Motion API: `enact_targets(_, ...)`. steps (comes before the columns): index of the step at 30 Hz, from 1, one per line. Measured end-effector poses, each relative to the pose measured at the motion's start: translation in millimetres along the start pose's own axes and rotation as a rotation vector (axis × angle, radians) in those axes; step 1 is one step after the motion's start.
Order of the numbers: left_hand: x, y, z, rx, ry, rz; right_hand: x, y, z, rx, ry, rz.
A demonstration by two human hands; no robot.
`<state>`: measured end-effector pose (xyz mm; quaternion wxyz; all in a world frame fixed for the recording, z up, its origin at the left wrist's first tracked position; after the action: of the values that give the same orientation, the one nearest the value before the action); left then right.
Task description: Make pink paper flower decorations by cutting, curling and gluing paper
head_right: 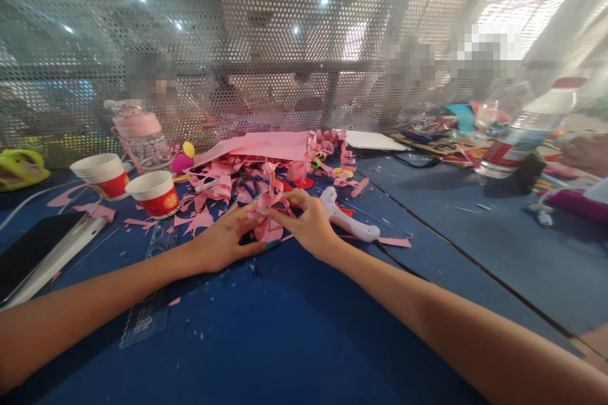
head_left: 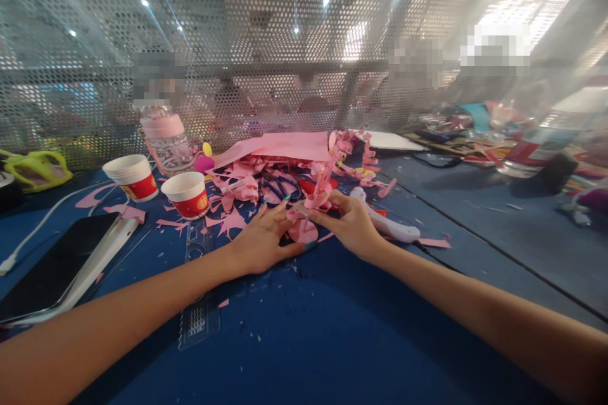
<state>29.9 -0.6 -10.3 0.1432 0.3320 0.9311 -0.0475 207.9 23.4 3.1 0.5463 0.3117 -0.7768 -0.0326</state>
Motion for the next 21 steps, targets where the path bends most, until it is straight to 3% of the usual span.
enact_targets(12, -0.8, 0.8, -1.8, 0.026, 0.034, -0.014, -4.3, 0.8, -1.2, 0.018, -0.101, -0.049)
enact_targets(21, -0.7, 0.0, -2.1, 0.031, 0.036, 0.008, -4.9, 0.9, -0.3, -0.029, -0.041, 0.025)
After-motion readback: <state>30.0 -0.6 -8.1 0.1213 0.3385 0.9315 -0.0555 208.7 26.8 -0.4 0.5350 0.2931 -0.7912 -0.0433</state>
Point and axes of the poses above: each hand's wrist, its own y-axis towards the middle knuckle, its own z-axis out of the palm, x = y × z, the point moved 1 cm from there along y, towards the middle knuckle, and after that the axes turned 11 degrees about x, right-handed, at the moved point
